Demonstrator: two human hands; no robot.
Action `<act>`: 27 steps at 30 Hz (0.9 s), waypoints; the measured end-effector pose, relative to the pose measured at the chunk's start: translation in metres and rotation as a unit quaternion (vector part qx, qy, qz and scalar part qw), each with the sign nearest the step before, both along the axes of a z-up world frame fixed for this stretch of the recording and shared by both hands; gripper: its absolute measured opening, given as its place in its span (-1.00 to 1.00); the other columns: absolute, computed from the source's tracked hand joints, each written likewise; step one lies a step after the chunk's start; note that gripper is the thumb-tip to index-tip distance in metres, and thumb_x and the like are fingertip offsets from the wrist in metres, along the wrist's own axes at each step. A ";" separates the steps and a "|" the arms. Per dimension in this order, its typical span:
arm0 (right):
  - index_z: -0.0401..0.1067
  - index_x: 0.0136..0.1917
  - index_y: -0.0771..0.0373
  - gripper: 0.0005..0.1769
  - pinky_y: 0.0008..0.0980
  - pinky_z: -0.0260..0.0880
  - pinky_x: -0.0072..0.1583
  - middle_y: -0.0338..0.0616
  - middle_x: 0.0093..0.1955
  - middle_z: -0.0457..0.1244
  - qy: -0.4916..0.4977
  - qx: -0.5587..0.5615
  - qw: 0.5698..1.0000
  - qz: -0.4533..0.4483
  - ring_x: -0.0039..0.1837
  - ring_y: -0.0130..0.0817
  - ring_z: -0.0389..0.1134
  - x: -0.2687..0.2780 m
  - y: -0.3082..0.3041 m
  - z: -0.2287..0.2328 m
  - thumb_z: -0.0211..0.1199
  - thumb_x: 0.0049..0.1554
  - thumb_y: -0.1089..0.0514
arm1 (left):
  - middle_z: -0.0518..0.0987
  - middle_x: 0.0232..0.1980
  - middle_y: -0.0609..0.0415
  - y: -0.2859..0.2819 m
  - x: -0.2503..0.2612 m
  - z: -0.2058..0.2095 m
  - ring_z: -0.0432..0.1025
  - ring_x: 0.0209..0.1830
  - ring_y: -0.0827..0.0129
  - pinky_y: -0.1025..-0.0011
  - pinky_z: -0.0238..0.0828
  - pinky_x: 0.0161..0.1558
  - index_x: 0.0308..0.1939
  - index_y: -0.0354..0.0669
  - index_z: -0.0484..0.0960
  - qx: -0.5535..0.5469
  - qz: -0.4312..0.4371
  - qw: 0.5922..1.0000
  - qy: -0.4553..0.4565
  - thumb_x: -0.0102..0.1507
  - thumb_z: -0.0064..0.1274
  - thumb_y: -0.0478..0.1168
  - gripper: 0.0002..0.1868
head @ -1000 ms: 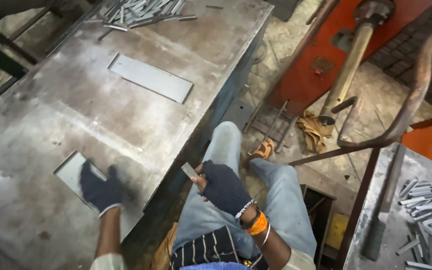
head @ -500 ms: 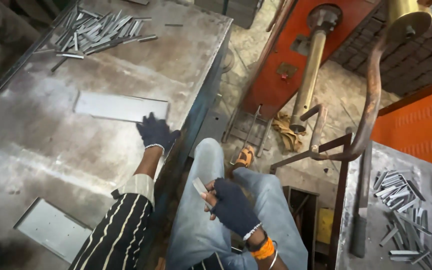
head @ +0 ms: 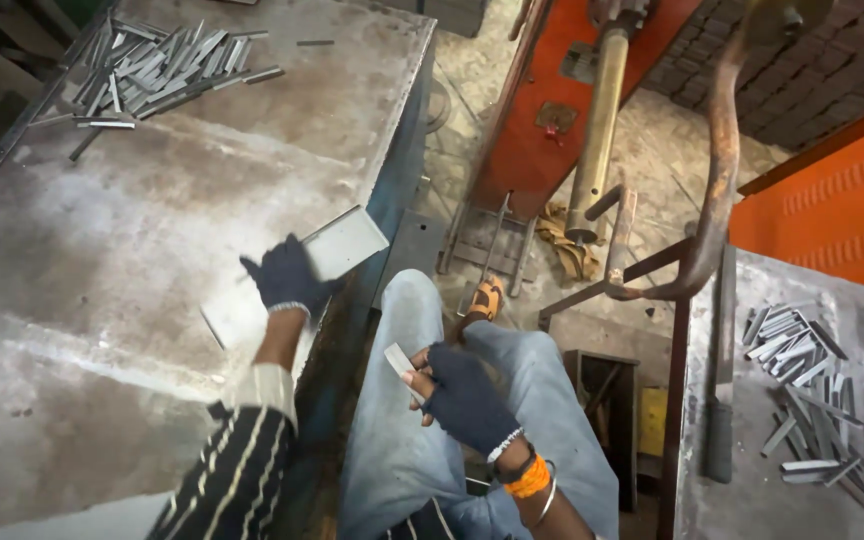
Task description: Assembling and spot welding metal panels to create industrial enclosures.
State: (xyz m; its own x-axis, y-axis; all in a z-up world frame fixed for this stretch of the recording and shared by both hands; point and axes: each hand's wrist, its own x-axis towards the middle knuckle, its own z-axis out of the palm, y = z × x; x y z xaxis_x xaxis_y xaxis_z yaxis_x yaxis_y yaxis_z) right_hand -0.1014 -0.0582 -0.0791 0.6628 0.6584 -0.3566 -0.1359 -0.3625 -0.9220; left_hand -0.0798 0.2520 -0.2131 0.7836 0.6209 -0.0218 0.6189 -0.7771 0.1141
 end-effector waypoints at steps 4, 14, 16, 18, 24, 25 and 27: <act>0.44 0.02 0.42 -0.73 -0.43 0.49 -0.32 -0.12 -0.23 0.36 0.021 0.003 1.000 0.011 -0.26 -0.46 0.48 -0.002 0.000 -0.003 0.22 0.22 0.12 | 0.54 0.15 -0.18 -0.043 -0.047 -0.022 0.42 0.17 -0.04 -0.24 0.16 0.27 0.39 -0.25 0.35 0.023 0.065 0.997 -0.039 -0.18 0.38 0.45 0.26; 0.33 0.15 0.40 -0.66 -0.50 0.39 -0.33 -0.09 -0.25 0.38 0.039 0.107 0.987 -0.110 -0.29 -0.42 0.47 -0.002 -0.008 -0.016 0.20 0.24 0.10 | 0.54 0.02 -0.24 -0.064 -0.082 0.075 0.52 -0.07 -0.02 0.11 0.50 -0.10 0.16 -0.34 0.43 -0.269 0.135 0.940 -0.163 -0.14 0.47 0.22 0.00; 0.30 0.16 0.41 -0.65 -0.48 0.39 -0.32 -0.10 -0.22 0.39 0.039 0.133 0.980 -0.143 -0.26 -0.41 0.47 0.002 -0.014 -0.016 0.19 0.25 0.10 | 0.60 -0.01 -0.18 -0.062 -0.084 0.096 0.53 -0.06 0.09 0.17 0.50 -0.08 0.22 -0.33 0.40 -0.353 0.122 0.900 -0.225 -0.03 0.42 0.09 -0.10; 0.31 0.19 0.44 -0.63 -0.45 0.40 -0.33 -0.05 -0.21 0.39 0.048 0.183 0.970 -0.155 -0.26 -0.38 0.47 0.005 -0.022 -0.018 0.20 0.25 0.12 | 0.66 0.00 -0.18 -0.057 -0.087 0.110 0.53 -0.14 0.22 0.30 0.47 -0.14 0.33 -0.31 0.52 -0.532 0.019 0.782 -0.324 0.21 0.20 -0.14 -0.38; 0.29 0.23 0.35 -0.62 -0.47 0.45 -0.29 -0.15 -0.18 0.41 0.021 0.133 0.967 -0.216 -0.22 -0.43 0.49 0.012 -0.097 -0.010 0.17 0.23 0.10 | 0.68 -0.05 0.07 -0.174 -0.067 0.160 0.60 -0.17 0.36 0.39 0.56 -0.13 0.29 -0.04 0.43 -0.727 -0.005 0.604 -0.327 0.09 0.16 -0.33 -0.35; 0.29 0.23 0.35 -0.62 -0.47 0.45 -0.29 -0.15 -0.18 0.41 0.019 0.133 0.962 -0.239 -0.22 -0.43 0.49 0.011 -0.119 -0.018 0.17 0.23 0.10 | 0.68 -0.05 0.07 -0.185 -0.063 0.136 0.60 -0.17 0.36 0.39 0.56 -0.13 0.29 -0.04 0.43 -0.735 -0.018 0.603 -0.310 0.09 0.16 -0.33 -0.35; 0.35 0.14 0.32 -0.72 -0.48 0.43 -0.28 -0.19 -0.17 0.43 0.011 0.141 0.948 -0.284 -0.18 -0.48 0.46 0.008 -0.156 -0.032 0.21 0.21 0.14 | 0.68 -0.06 -0.05 -0.201 -0.054 0.085 0.60 -0.15 0.30 0.37 0.56 -0.08 0.16 -0.39 0.59 -0.781 0.064 0.569 -0.250 0.27 0.17 -0.25 -0.59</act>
